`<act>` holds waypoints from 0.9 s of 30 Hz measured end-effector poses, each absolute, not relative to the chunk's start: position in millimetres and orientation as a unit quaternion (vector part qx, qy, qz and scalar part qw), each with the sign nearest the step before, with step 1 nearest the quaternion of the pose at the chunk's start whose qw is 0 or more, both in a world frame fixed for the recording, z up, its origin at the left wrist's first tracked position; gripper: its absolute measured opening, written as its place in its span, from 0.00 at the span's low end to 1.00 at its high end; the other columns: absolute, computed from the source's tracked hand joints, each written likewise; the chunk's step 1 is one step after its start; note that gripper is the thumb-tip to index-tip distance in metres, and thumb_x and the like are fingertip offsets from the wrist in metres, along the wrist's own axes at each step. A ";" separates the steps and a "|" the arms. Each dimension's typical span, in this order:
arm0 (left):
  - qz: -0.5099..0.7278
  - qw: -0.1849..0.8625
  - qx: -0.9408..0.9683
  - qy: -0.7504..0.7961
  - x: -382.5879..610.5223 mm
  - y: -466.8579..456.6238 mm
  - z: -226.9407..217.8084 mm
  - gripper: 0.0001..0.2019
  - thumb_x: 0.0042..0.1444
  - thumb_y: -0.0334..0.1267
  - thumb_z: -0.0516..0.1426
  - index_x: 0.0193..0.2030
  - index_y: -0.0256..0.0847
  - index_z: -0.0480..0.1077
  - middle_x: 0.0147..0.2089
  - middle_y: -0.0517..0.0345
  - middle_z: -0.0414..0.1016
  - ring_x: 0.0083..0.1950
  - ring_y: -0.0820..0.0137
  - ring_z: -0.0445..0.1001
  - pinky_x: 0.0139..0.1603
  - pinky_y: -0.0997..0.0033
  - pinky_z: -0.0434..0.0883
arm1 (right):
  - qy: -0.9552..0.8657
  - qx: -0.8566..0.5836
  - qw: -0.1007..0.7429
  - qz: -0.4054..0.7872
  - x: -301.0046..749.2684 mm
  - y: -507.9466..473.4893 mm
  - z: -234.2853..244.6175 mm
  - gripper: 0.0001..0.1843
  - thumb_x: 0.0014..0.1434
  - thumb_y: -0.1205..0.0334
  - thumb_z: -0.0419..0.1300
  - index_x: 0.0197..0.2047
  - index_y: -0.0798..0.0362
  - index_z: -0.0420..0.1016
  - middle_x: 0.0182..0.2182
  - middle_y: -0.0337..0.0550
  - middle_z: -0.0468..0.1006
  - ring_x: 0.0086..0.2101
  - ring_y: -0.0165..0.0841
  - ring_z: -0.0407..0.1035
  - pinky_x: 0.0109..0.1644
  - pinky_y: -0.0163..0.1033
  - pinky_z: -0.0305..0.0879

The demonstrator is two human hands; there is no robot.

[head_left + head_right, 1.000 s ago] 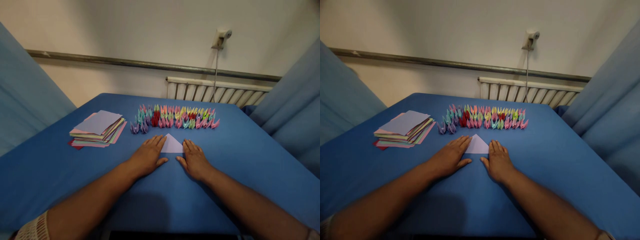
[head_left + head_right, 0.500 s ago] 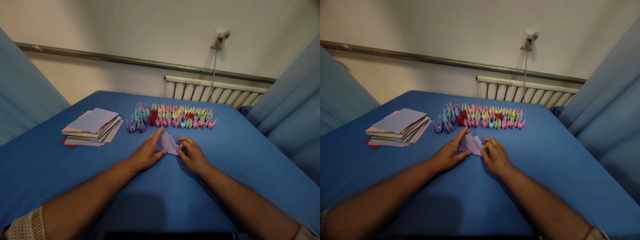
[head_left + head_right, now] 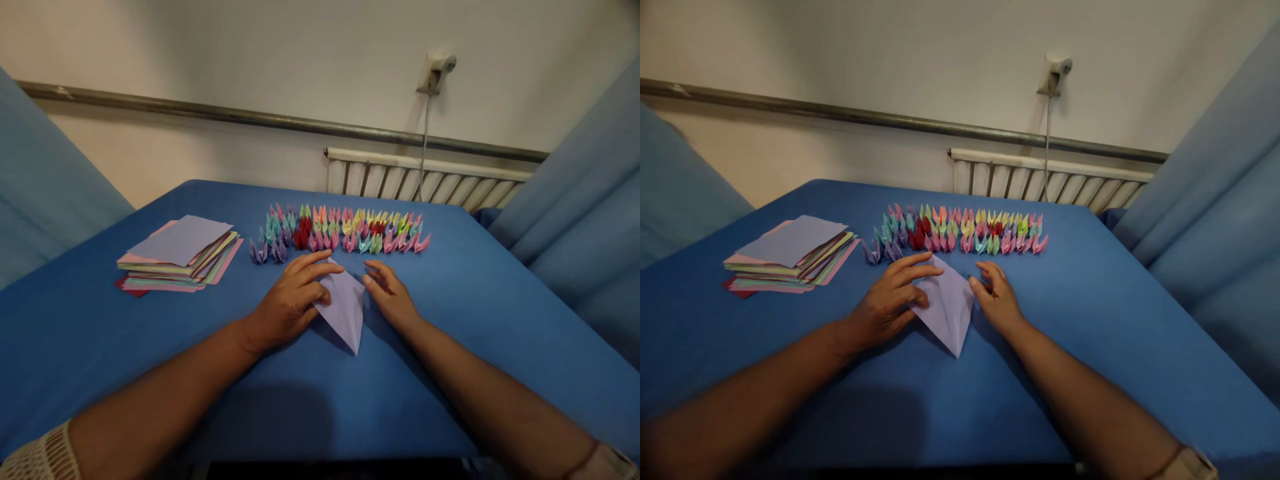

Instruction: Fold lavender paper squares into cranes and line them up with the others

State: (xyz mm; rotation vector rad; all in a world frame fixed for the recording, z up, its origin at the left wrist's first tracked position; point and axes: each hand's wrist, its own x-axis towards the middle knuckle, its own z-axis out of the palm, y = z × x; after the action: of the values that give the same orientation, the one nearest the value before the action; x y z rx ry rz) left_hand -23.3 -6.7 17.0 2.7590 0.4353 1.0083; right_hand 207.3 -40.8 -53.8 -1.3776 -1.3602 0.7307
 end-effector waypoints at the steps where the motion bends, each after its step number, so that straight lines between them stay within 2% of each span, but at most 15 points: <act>1: 0.342 0.094 0.925 0.139 -23.1 -7.7 17.7 0.08 0.55 0.23 0.55 0.33 0.41 0.67 0.60 0.50 0.71 0.69 0.57 0.57 0.65 0.48 0.62 | -0.550 -0.571 0.511 0.331 209.3 -37.5 -56.9 0.27 0.58 0.49 0.59 0.59 0.48 0.67 0.58 0.52 0.67 0.55 0.44 0.66 0.55 0.52 0.66; 3: 0.335 0.108 0.926 0.140 -22.9 -6.9 16.3 0.08 0.55 0.22 0.55 0.33 0.41 0.67 0.60 0.51 0.70 0.69 0.58 0.56 0.65 0.48 0.61 | -0.534 -0.556 0.513 0.377 211.6 -33.9 -60.8 0.32 0.54 0.51 0.64 0.61 0.46 0.64 0.56 0.50 0.70 0.52 0.41 0.68 0.54 0.49 0.67; 5: 0.307 0.110 0.931 0.162 -23.1 -1.1 10.9 0.09 0.53 0.21 0.54 0.33 0.40 0.67 0.62 0.52 0.69 0.70 0.58 0.54 0.66 0.48 0.60 | -0.531 -0.538 0.509 0.412 212.2 -32.8 -62.7 0.35 0.51 0.55 0.66 0.61 0.47 0.63 0.49 0.47 0.74 0.43 0.36 0.72 0.47 0.44 0.70; 7: 0.263 0.096 0.938 0.202 -24.3 7.6 2.9 0.10 0.51 0.20 0.54 0.33 0.40 0.67 0.62 0.52 0.68 0.71 0.57 0.52 0.67 0.48 0.58 | -0.533 -0.529 0.499 0.433 212.5 -32.2 -64.1 0.33 0.50 0.59 0.65 0.59 0.49 0.64 0.39 0.41 0.76 0.31 0.30 0.71 0.37 0.39 0.69; 9: 0.209 0.073 0.940 0.260 -25.9 14.9 -4.6 0.11 0.48 0.20 0.54 0.34 0.39 0.69 0.63 0.50 0.67 0.71 0.54 0.52 0.66 0.45 0.57 | -0.538 -0.538 0.490 0.425 213.7 -30.7 -65.8 0.30 0.50 0.62 0.63 0.58 0.50 0.66 0.35 0.37 0.74 0.26 0.26 0.67 0.31 0.34 0.66; 11: 0.172 0.053 0.935 0.306 -26.6 16.7 -8.6 0.16 0.50 0.24 0.56 0.46 0.38 0.70 0.65 0.44 0.64 0.71 0.49 0.50 0.65 0.41 0.57 | -0.547 -0.557 0.486 0.393 215.5 -28.3 -68.1 0.28 0.51 0.66 0.61 0.57 0.49 0.67 0.37 0.37 0.74 0.25 0.25 0.66 0.29 0.33 0.65; 13: 0.150 0.028 0.937 0.313 -25.3 12.2 -7.6 0.25 0.54 0.28 0.57 0.60 0.39 0.64 0.68 0.42 0.58 0.72 0.47 0.47 0.65 0.38 0.55 | -0.564 -0.570 0.477 0.359 217.5 -25.3 -70.7 0.28 0.52 0.68 0.59 0.57 0.48 0.67 0.39 0.38 0.75 0.26 0.24 0.67 0.30 0.33 0.66; 15: 0.133 0.002 0.954 0.269 -22.2 3.8 -3.3 0.27 0.57 0.29 0.56 0.63 0.47 0.62 0.71 0.48 0.54 0.73 0.48 0.43 0.67 0.39 0.51 | -0.592 -0.575 0.458 0.330 219.3 -22.6 -72.4 0.27 0.53 0.70 0.58 0.57 0.48 0.67 0.41 0.39 0.75 0.27 0.25 0.67 0.33 0.34 0.67; 16: 0.124 -0.005 0.962 0.242 -20.4 -0.5 -0.8 0.23 0.58 0.30 0.55 0.61 0.49 0.65 0.71 0.50 0.54 0.74 0.49 0.41 0.68 0.39 0.49 | -0.610 -0.576 0.446 0.312 220.0 -21.8 -72.4 0.26 0.54 0.70 0.57 0.57 0.49 0.68 0.41 0.40 0.75 0.27 0.26 0.68 0.34 0.35 0.68; 18: 0.108 -0.013 0.970 0.216 -17.4 -7.1 2.9 0.14 0.61 0.31 0.53 0.51 0.46 0.73 0.71 0.52 0.55 0.74 0.49 0.41 0.68 0.40 0.46 | -0.656 -0.573 0.416 0.261 221.2 -22.1 -69.7 0.24 0.55 0.70 0.56 0.56 0.50 0.69 0.42 0.42 0.76 0.32 0.29 0.70 0.40 0.39 0.70; 21: 0.072 -0.010 0.971 0.228 -17.0 -9.0 4.0 0.10 0.61 0.30 0.52 0.38 0.40 0.76 0.67 0.50 0.62 0.73 0.48 0.46 0.69 0.40 0.45 | -0.742 -0.542 0.361 0.158 222.8 -28.9 -57.9 0.22 0.56 0.70 0.56 0.54 0.52 0.71 0.49 0.49 0.75 0.48 0.38 0.69 0.55 0.48 0.65; 22: 0.060 -0.007 0.971 0.233 -17.9 -8.0 3.5 0.10 0.60 0.30 0.53 0.37 0.39 0.76 0.66 0.50 0.65 0.72 0.48 0.49 0.68 0.40 0.45 | -0.767 -0.525 0.344 0.134 223.3 -32.8 -52.5 0.23 0.55 0.72 0.55 0.54 0.53 0.71 0.52 0.50 0.74 0.53 0.40 0.66 0.59 0.52 0.60; 24: 0.050 0.001 0.970 0.238 -20.3 -5.4 1.7 0.09 0.59 0.30 0.54 0.41 0.39 0.75 0.64 0.49 0.67 0.71 0.49 0.52 0.68 0.40 0.47 | -0.812 -0.474 0.312 0.135 223.9 -42.0 -40.9 0.29 0.52 0.75 0.53 0.57 0.51 0.69 0.56 0.49 0.71 0.56 0.40 0.64 0.62 0.52 0.57; 27: 0.055 0.020 0.971 0.233 -22.7 -3.0 -1.5 0.16 0.57 0.30 0.55 0.52 0.41 0.71 0.63 0.49 0.69 0.69 0.52 0.57 0.67 0.42 0.50 | -0.876 -0.382 0.216 0.200 224.3 -55.9 -25.5 0.36 0.48 0.75 0.54 0.61 0.49 0.66 0.60 0.48 0.69 0.60 0.39 0.60 0.64 0.51 0.54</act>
State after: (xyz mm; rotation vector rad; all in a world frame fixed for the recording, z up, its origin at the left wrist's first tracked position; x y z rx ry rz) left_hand -22.7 -3.0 -1.5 3.0108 0.7212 0.1717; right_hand 224.3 -55.9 -25.5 -1.0584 -2.4273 0.5541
